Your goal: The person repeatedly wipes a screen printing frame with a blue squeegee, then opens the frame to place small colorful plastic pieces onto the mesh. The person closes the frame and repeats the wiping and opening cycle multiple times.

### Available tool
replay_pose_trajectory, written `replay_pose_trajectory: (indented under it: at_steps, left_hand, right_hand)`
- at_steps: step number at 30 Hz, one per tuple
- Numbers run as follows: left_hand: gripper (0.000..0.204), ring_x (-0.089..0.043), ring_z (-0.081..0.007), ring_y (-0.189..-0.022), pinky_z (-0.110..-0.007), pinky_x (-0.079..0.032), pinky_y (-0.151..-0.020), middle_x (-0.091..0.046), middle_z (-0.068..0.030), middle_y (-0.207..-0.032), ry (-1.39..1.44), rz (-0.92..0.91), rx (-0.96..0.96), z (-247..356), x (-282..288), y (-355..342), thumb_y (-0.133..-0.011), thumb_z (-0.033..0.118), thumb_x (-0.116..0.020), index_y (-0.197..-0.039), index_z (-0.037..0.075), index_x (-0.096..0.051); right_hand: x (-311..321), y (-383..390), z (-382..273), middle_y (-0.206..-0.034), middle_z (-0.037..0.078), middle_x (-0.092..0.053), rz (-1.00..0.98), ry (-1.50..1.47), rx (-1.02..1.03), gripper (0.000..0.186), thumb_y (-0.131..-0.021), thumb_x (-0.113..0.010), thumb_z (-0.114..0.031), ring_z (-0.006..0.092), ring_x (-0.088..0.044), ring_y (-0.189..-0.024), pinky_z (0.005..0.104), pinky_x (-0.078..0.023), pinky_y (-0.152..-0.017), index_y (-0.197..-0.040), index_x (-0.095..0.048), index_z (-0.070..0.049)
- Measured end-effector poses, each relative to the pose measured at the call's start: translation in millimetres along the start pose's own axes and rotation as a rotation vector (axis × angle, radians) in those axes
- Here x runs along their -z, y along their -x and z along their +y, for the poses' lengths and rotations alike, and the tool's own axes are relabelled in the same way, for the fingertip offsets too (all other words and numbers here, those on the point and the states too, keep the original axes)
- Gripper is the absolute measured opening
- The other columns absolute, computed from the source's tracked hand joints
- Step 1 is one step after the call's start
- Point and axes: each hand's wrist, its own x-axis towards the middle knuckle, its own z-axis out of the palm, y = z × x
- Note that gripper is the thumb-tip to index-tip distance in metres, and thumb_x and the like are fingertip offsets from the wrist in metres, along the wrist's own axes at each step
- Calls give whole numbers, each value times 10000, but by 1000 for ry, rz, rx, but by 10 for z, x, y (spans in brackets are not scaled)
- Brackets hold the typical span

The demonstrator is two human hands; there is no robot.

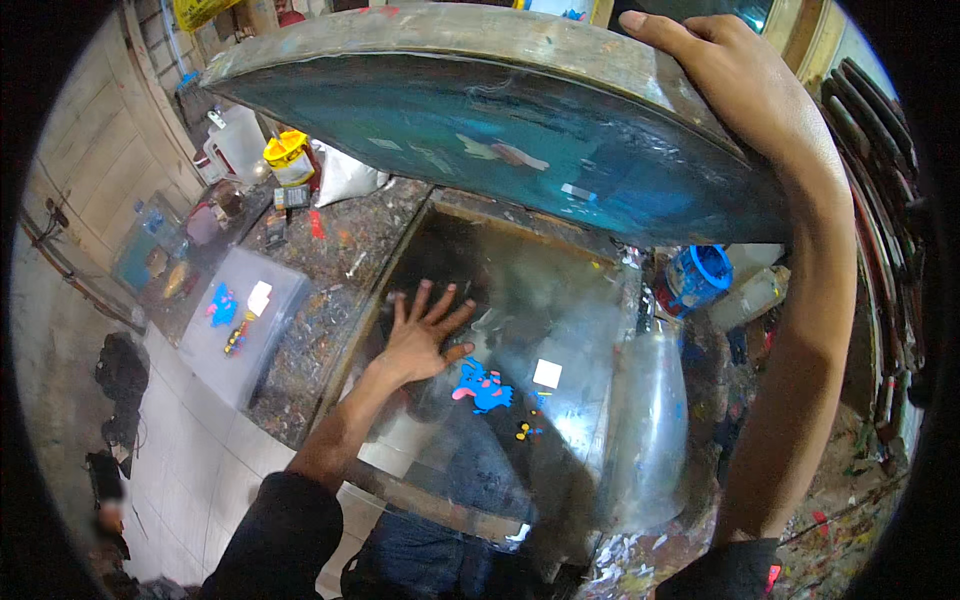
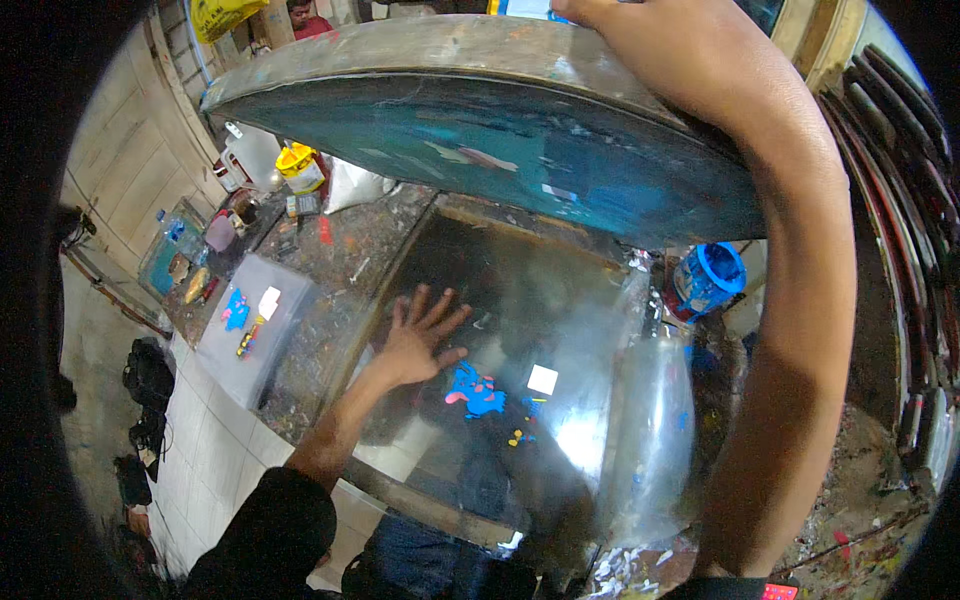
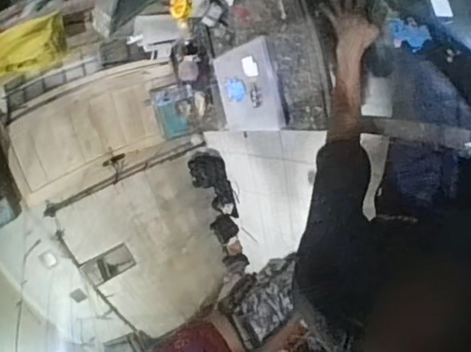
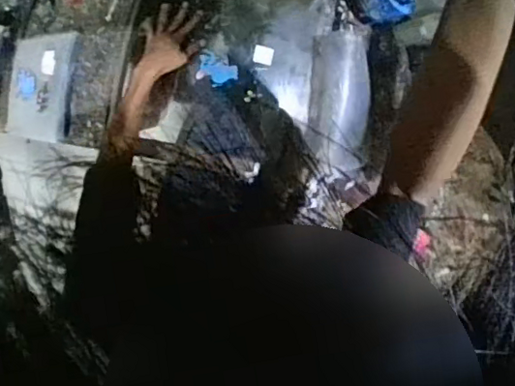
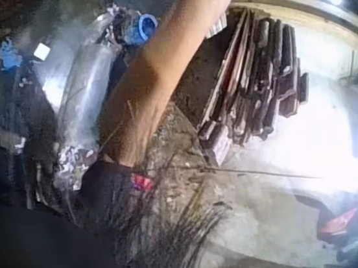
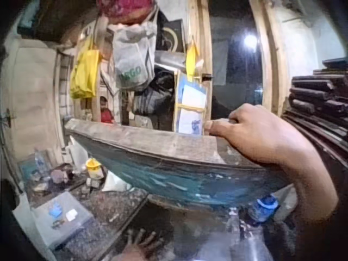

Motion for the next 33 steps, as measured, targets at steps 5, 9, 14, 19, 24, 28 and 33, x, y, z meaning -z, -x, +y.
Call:
replay_pose_trajectory:
  at_steps: [5, 9, 14, 19, 24, 28, 33]
  left_hand:
    - [378, -689, -326, -1120, -451, -528, -1023, -702, -172, -1260, 154, -102, -227, 243, 28, 58, -943, 207, -629, -1261, 13, -691]
    - [299, -754, -307, -937, -410, -593, -849, -759, -169, -1119, 851, 543, 301, 217, 491, 627, -1040, 99, -568, -1315, 34, -667]
    - [408, -691, -158, -804, -323, -575, -735, -731, -111, -1069, 579, 1153, 970, -1221, 1304, 1943, -1024, -4, -512, -1428, 17, -567]
    - [538, -628, -331, -1151, -464, -464, -1050, -644, -204, -1324, -267, 1259, 1084, -2136, 1638, 2620, -982, 65, -630, -1503, 38, -497]
    - [476, -549, -398, -1244, -503, -444, -1071, -581, -227, -1336, -131, 403, 683, -1711, 1389, 2437, -921, 162, -701, -1352, 1, -579]
    - [385, -651, -359, -1079, -458, -571, -879, -669, -222, -1119, -301, 224, 591, -1751, 1010, 2269, -916, 100, -660, -1284, -10, -633]
    - [186, -715, -402, -872, -539, -567, -763, -714, -224, -939, -276, 157, 598, -2240, 955, 2355, -883, 11, -589, -968, -12, -753]
  right_hand:
    - [42, -303, 172, -1125, 236, -700, -34, -5, -88, 600, -1000, -572, -553, 305, -674, -1045, 368, -489, -959, -1141, -741, 5]
    - [0, -507, 155, -989, 159, -710, -18, -45, -229, 611, -989, -606, -544, 228, -637, -942, 356, -469, -902, -1102, -744, 40]
    - [121, -704, 160, -700, 262, -520, -193, -11, -117, 572, -1026, -559, -443, 282, -467, -682, 472, -421, -693, -971, -662, 117]
    - [198, -678, 244, -632, 128, -465, -211, -49, -183, 547, -1034, -577, -408, 208, -417, -650, 429, -378, -628, -811, -622, 90]
    - [115, -629, 306, -621, 47, -443, -184, -76, -222, 507, -1037, -589, -373, 161, -394, -646, 386, -349, -600, -745, -603, 41]
    - [131, -564, 277, -1085, 168, -668, -65, -199, -312, 513, -1006, -596, -432, 223, -599, -1056, 334, -415, -983, -1134, -704, 53]
    - [158, -499, 146, -1115, 210, -748, -194, -97, -164, 433, -1010, -533, -334, 286, -684, -1055, 370, -472, -995, -1231, -747, -28]
